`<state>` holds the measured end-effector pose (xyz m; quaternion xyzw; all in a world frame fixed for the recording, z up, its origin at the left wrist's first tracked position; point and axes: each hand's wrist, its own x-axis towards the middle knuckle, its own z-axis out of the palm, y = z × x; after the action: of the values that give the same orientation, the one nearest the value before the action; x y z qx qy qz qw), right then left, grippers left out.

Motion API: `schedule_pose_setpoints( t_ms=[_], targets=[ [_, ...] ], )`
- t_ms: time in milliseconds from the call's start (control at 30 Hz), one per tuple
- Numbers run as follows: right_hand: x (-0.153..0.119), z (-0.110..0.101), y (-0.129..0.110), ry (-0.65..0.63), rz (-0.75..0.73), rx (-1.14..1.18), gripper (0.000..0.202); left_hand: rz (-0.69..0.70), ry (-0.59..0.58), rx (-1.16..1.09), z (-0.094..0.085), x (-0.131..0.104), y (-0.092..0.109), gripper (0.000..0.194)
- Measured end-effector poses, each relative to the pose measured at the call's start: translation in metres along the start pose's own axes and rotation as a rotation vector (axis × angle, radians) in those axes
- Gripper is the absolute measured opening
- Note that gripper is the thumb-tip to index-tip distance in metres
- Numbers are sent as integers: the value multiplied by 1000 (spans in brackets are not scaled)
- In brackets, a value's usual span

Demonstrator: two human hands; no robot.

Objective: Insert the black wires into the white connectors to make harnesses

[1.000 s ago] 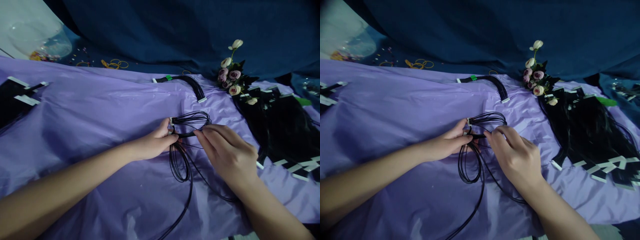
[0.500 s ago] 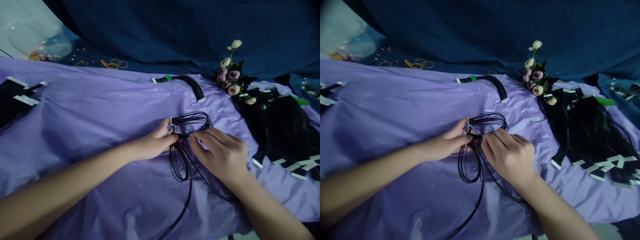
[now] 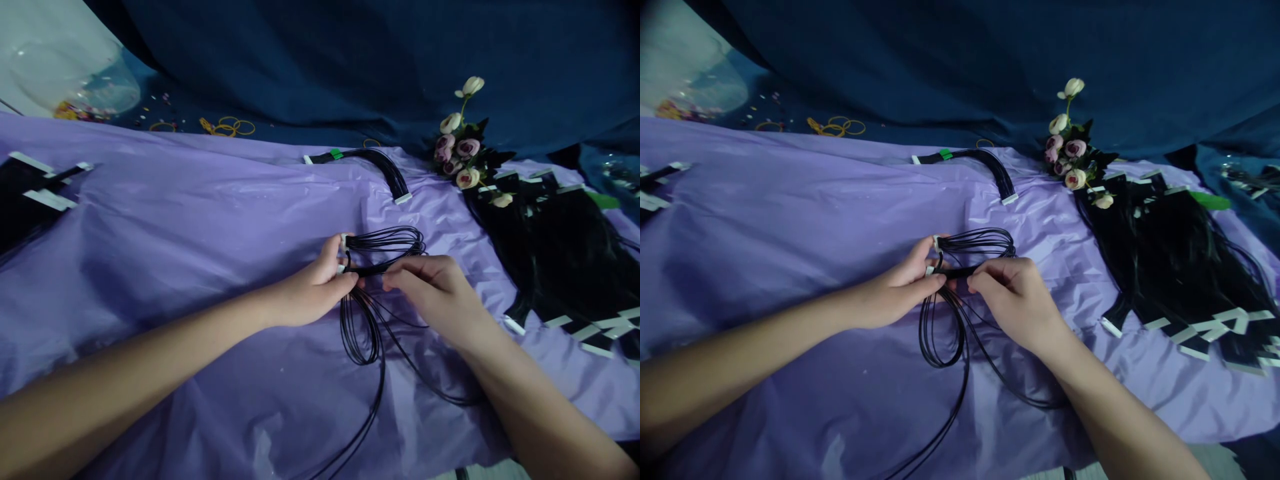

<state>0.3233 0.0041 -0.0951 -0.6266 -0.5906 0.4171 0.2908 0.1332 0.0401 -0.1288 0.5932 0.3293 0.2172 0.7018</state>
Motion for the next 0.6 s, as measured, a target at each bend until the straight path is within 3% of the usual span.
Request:
schedule_pose_setpoints(
  t_ms=[133,300,467,600],
  targets=[
    [0,1,-1,-59,-36,68,23,-7,-1,-23,0,0,1,52],
    [-7,2,-4,-22,-309,-163,18,22,-5,-36,0,0,1,49],
    [-8,5,4,252,-586,-642,9,0,-30,-11,-1,0,3,48],
    [-6,4,8,375,-772,-866,21,-15,-35,7,0,1,3,47]
  ],
)
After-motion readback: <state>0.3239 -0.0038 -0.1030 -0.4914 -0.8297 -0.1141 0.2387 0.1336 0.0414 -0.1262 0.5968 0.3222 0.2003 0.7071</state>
